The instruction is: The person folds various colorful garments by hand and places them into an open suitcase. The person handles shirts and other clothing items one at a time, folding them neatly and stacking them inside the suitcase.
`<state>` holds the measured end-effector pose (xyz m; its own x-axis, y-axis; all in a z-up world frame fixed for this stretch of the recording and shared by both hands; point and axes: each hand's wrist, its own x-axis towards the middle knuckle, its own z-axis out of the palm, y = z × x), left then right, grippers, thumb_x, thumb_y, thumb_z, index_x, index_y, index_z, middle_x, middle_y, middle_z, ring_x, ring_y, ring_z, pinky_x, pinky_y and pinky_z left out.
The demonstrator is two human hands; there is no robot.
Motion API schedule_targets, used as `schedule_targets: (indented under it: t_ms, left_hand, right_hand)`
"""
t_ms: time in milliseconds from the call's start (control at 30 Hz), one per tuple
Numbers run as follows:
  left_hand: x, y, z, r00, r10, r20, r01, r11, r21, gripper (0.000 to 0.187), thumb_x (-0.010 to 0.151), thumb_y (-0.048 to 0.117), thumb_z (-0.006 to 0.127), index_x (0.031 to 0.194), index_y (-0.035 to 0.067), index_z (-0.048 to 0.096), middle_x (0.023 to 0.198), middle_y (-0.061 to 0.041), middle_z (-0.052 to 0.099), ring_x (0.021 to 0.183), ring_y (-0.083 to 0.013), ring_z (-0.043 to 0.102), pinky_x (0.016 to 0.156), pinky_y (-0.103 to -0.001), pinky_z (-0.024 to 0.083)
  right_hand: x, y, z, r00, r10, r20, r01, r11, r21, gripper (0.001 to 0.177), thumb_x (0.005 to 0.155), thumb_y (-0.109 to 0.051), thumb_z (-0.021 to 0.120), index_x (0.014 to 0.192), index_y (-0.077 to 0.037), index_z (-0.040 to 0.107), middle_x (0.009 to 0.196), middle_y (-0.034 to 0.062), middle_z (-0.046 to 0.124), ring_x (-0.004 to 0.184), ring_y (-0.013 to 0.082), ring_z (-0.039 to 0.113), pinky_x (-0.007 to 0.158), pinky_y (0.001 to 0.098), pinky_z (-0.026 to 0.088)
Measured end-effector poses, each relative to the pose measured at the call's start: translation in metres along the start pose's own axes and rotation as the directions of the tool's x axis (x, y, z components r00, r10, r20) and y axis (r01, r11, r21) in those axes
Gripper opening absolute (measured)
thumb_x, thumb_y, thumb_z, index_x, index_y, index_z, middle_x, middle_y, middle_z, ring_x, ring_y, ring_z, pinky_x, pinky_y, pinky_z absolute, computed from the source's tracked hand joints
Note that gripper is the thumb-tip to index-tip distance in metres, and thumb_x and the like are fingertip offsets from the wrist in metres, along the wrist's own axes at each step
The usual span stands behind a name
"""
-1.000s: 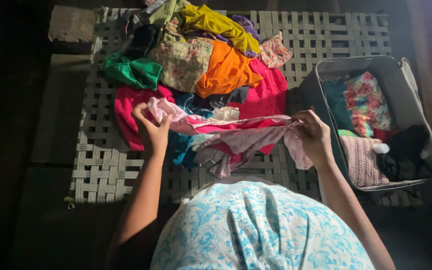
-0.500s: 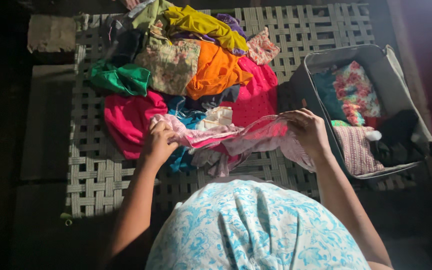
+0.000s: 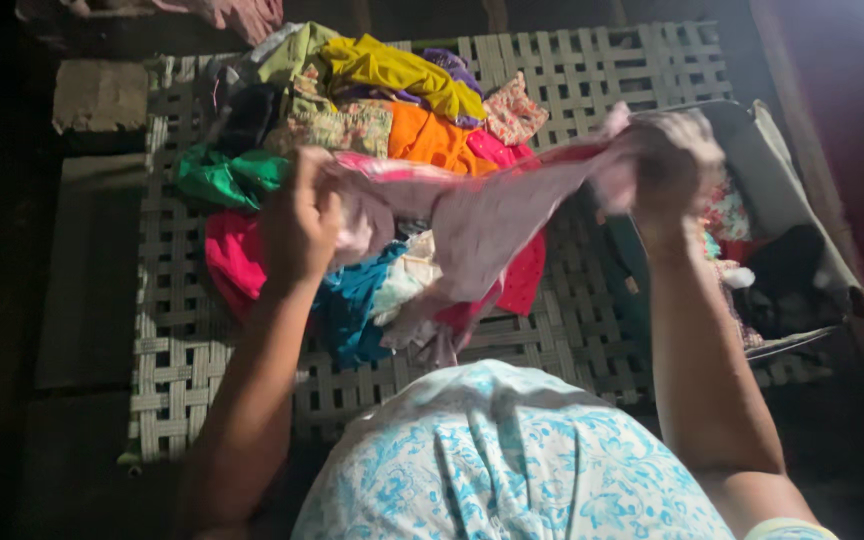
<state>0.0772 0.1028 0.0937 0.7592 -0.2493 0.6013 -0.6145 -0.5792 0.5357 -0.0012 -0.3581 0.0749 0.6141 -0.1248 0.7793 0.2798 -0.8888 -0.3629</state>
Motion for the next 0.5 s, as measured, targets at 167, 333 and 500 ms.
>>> schedule_targets:
  t_ms: [167,333,500]
  left_hand:
    - [0.016,0.059,-0.077,0.927,0.240,-0.288,-0.275,0.958,-0.086,0.031,0.100,0.025,0.081,0.120,0.013,0.061,0.105,-0.008,0.070,0.086,-0.0206,0.070,0.074,-0.033,0.057]
    - [0.008,0.073,-0.098,0.919,0.178,0.353,-0.201,0.979,0.030,0.044,0.076,0.037,0.089,0.109,0.012,0.073,0.102,-0.009,0.076,0.086,-0.0270,0.073,0.071,-0.040,0.058]
    - [-0.028,0.032,-0.066,0.651,-0.239,0.720,0.043,0.959,0.279,0.062,0.066,0.036,0.089,0.122,0.016,0.072,0.102,-0.015,0.075,0.097,-0.0359,0.071,0.081,-0.047,0.055]
  right_hand:
    - [0.040,-0.046,-0.084,0.916,-0.107,-0.386,0.155,0.984,0.094,0.018,0.105,-0.019,0.071,0.102,-0.002,0.066,0.110,0.0163,0.069,0.110,0.0277,0.069,0.100,0.0402,0.056]
    - [0.013,-0.065,-0.111,0.976,0.153,0.153,-0.160,0.986,0.038,0.028,0.098,-0.032,0.076,0.093,-0.007,0.066,0.109,0.0073,0.071,0.113,0.0227,0.070,0.105,0.0350,0.054]
    - [-0.025,-0.046,-0.096,0.342,0.568,0.749,-0.139,0.818,-0.558,0.041,0.074,-0.051,0.077,0.104,-0.022,0.081,0.098,0.0047,0.079,0.090,0.0248,0.074,0.086,0.0386,0.057]
